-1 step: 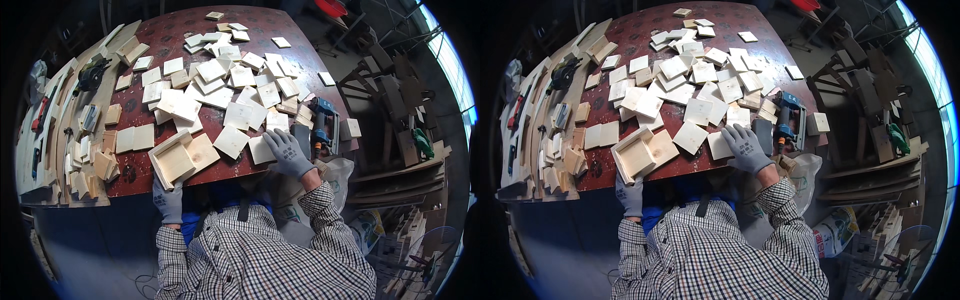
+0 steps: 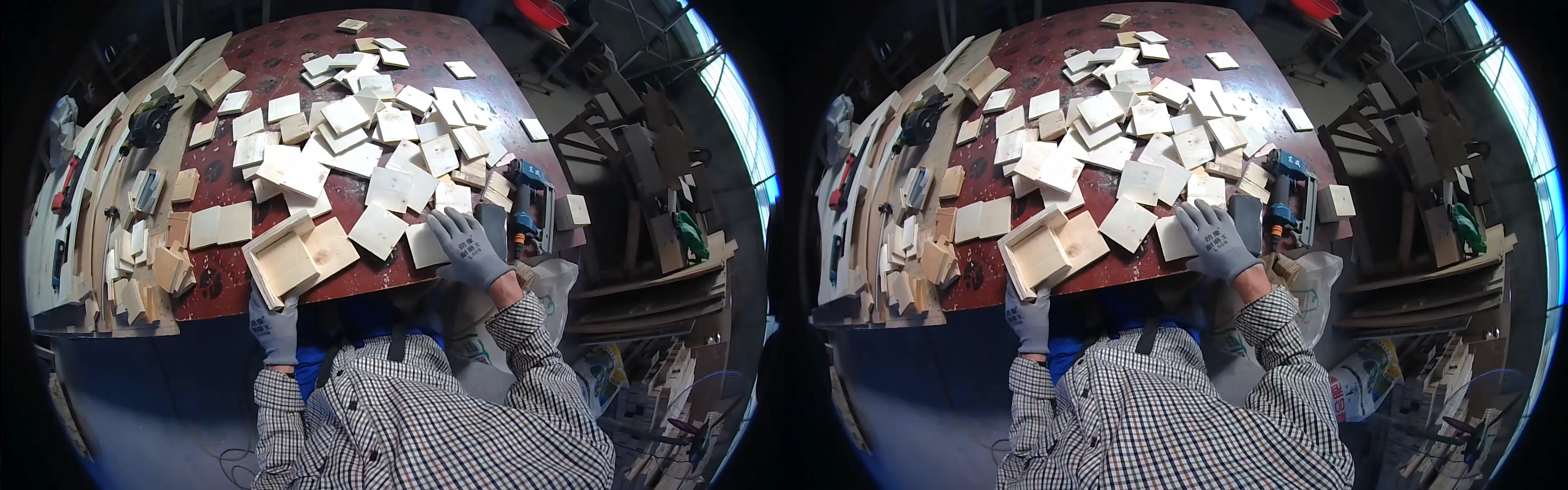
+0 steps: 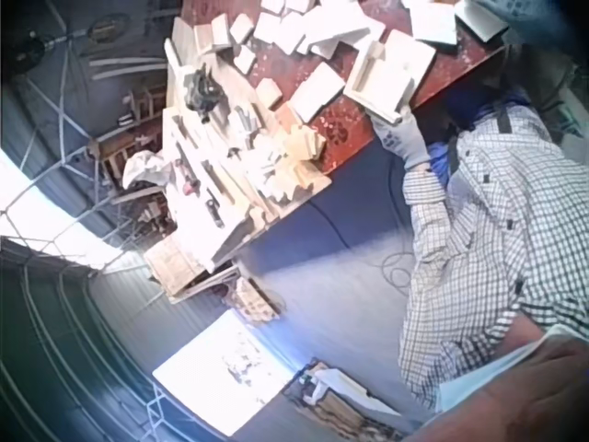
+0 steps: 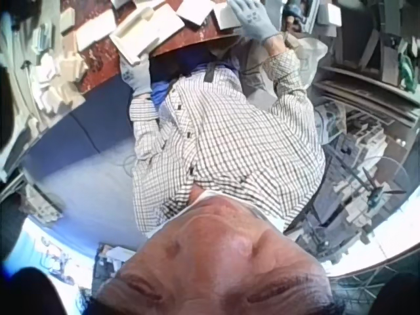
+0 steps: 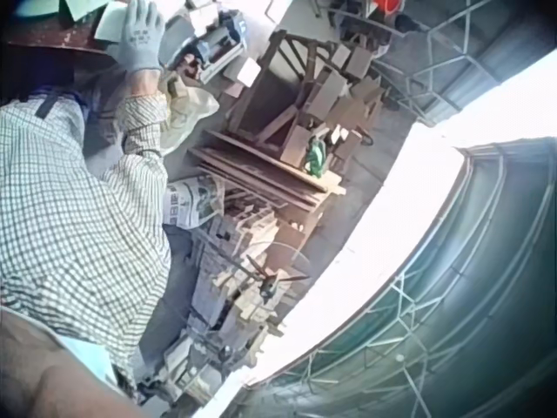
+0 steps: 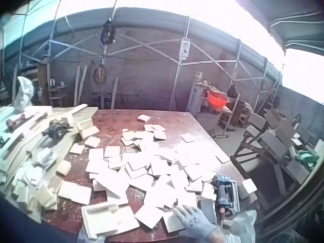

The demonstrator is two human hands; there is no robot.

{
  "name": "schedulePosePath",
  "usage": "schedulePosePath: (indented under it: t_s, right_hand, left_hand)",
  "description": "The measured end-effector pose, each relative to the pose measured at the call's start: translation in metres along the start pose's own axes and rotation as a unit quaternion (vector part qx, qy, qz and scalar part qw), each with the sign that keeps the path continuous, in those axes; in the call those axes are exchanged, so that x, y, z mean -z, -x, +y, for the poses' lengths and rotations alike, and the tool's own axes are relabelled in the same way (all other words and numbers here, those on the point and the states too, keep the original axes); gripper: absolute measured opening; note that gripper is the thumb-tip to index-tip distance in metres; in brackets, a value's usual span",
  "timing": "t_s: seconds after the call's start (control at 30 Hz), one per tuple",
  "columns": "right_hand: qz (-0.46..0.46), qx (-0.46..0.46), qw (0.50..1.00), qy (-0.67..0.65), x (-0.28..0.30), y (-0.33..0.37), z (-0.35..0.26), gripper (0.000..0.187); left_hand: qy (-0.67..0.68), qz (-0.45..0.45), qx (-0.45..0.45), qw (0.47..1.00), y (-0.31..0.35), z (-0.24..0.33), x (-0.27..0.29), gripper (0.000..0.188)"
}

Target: The person repeatedly picks up small rectangular wooden pieces from a cluttered workbench and stacks them into neat piles. The hands move pieces from scattered positions into organized stacks, occasionally adjusting alignment. The task continues throughout the clip with no visible final destination for the stacks.

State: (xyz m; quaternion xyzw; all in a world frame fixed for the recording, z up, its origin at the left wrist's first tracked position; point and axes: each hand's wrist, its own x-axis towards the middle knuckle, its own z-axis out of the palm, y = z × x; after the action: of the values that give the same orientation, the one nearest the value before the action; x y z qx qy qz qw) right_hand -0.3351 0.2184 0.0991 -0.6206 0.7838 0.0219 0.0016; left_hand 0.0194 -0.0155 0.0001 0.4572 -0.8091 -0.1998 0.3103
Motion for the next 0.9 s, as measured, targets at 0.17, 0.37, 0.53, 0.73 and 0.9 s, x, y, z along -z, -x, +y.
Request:
schedulePosePath:
  t_s: [0.17,0.37,0.53,0.73,0.9]
  right_hand:
    - [-0.049,0.053,0.997,0.028,0.010,-0.022,0.006,0.110]
    - [0.033,-0.030,0.999,0.032,0.024,-0.004,0.014,0.101]
    - [0.022,0.028,0.999,0.018,0.016,-0.009,0.010,0.099]
    - [-0.027,0.043,0.998,0.024,0.002,-0.016,0.007,0.103]
    - [-0.033,0.064,0.997,0.025,0.000,-0.025,0.004,0.101]
  left_hand:
    - [0.006,-0.017,0.013,1.000,-0.002,0.002,-0.001,0.092]
    - [-0.005,-0.001,0.004,1.000,0.000,0.001,0.000,0.089]
    - [-0.011,-0.014,0.014,1.000,-0.004,0.002,0.002,0.087]
    - [0.009,0.001,-0.008,1.000,-0.003,0.007,0.000,0.088]
    - [0.008,-0.003,0.020,1.000,-0.002,0.003,0.002,0.087]
